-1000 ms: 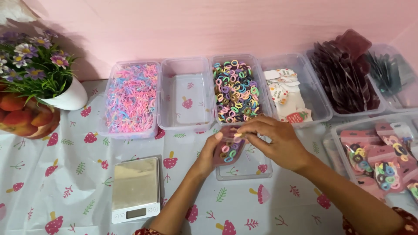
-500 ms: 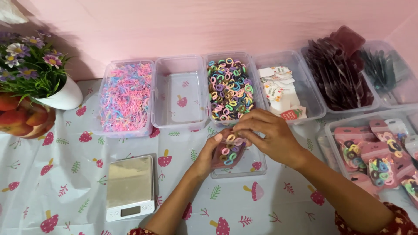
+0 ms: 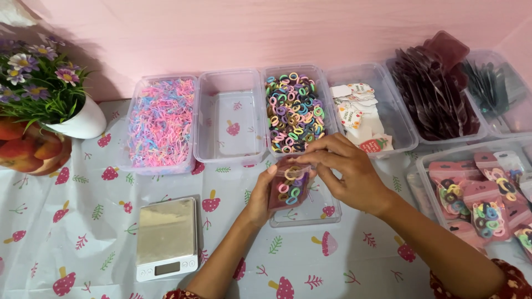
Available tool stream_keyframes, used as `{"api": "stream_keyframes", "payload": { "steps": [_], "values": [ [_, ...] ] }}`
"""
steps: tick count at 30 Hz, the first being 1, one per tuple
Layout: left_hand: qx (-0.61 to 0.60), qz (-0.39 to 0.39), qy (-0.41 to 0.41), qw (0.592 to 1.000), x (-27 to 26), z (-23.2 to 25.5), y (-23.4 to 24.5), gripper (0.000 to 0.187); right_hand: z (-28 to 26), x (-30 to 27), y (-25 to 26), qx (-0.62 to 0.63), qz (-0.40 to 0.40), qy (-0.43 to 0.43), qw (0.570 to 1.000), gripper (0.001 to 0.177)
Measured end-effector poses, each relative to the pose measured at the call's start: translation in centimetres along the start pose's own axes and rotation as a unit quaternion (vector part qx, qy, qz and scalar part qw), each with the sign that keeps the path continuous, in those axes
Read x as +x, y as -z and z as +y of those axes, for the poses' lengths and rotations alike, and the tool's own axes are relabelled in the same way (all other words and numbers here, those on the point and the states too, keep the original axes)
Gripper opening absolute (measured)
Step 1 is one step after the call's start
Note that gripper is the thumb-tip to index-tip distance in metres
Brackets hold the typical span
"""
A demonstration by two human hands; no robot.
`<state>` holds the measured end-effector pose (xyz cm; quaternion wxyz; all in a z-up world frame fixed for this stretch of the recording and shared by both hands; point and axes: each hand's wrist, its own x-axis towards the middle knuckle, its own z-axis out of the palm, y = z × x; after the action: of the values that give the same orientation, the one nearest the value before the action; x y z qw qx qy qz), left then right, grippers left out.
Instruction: Packing colorful hair ties and accessories from plastic bins into small bags.
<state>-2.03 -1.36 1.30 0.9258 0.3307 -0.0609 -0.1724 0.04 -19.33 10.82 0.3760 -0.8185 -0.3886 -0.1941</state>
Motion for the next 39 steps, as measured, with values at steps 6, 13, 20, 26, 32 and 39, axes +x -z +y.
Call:
{"api": "stream_keyframes", "payload": {
  "steps": [6, 13, 20, 26, 32, 39],
  "values": [
    [0.037, -0.018, 0.002, 0.999, 1.3, -1.5, 3.2, 0.059, -1.6, 0.5, -0.7, -0.015, -0.051, 0.003, 0.999, 0.016],
    [0.056, -0.011, 0.012, 0.998, 1.0, -0.4, 2.0, 0.058, -0.9, 0.4, -0.8, -0.010, -0.063, -0.020, 0.998, 0.015],
    [0.032, 0.019, 0.019, 0.999, 1.0, 0.3, 1.6, 0.062, -0.5, 0.1, -0.9, 0.028, -0.021, -0.028, 0.999, 0.022],
    [-0.015, 0.086, 0.054, 0.995, 0.7, 1.4, 0.6, 0.073, 1.3, -0.6, -0.8, 0.001, 0.062, -0.025, 0.998, 0.029],
    [-0.081, 0.073, 0.039, 0.993, 1.4, 0.7, 2.4, 0.079, 6.9, -1.6, 0.2, -0.129, 0.114, -0.018, 0.985, 0.025],
    [-0.029, 0.078, 0.059, 0.995, 0.6, 1.4, 0.7, 0.075, 11.7, -3.1, 3.0, -0.229, 0.020, -0.253, 0.940, 0.013]
  ]
}}
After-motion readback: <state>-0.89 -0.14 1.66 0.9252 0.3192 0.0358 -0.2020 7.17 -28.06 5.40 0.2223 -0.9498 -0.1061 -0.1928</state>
